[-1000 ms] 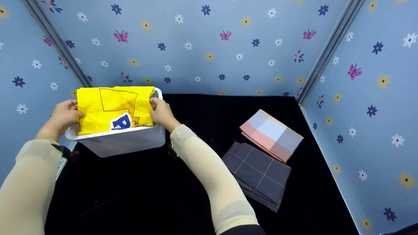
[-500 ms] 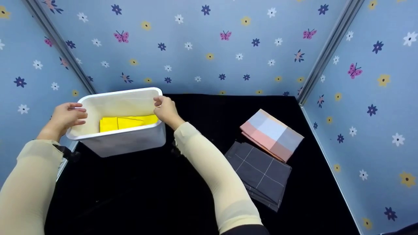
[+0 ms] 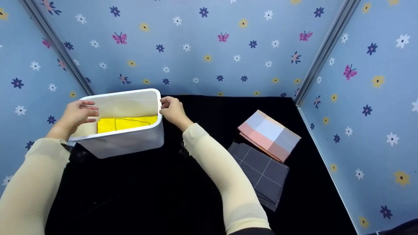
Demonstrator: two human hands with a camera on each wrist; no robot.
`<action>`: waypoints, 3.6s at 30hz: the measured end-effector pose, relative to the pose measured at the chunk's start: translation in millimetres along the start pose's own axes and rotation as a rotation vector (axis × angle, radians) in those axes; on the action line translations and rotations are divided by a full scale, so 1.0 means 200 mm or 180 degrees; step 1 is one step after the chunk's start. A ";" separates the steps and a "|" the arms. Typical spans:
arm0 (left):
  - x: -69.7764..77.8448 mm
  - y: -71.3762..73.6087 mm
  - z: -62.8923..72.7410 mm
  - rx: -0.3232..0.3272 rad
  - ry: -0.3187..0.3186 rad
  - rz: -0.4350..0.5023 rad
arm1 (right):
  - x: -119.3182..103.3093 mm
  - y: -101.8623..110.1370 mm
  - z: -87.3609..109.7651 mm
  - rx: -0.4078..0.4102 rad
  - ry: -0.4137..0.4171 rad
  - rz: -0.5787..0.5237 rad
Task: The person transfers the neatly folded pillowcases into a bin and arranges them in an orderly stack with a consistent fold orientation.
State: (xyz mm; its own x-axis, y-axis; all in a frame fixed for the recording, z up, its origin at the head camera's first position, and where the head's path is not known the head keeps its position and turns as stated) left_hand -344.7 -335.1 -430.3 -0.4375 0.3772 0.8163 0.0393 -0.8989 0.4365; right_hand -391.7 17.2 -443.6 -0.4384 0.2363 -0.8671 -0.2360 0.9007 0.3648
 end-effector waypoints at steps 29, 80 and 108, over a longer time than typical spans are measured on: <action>0.21 -0.38 0.02 -0.0458 -0.0178 0.0219 | 0.07 0.38 0.18 0.0138 -0.0149 0.0044; 0.34 -0.94 0.20 -0.0957 -0.0971 0.0317 | 0.17 0.71 0.50 0.0176 0.0331 0.0421; 0.18 -1.22 0.24 -0.1118 -0.1101 0.0232 | 0.36 0.81 0.69 0.0237 0.0174 0.0452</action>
State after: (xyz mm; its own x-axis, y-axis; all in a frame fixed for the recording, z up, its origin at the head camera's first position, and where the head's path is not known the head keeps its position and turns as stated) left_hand -326.3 -91.9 -488.0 -0.1189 0.3091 0.9436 -0.2723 -0.9240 0.2684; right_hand -342.7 230.5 -494.2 -0.5099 0.3447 -0.7882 -0.1042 0.8847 0.4543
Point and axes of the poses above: each hand's wrist, its own z-axis away from the middle knuckle, its own y-axis out of the back of the hand, x = y × z, the point moved 2 cm from there along -z, towards the middle knuckle, and after that the axes turned 15 degrees about y, right-handed, at the moved point
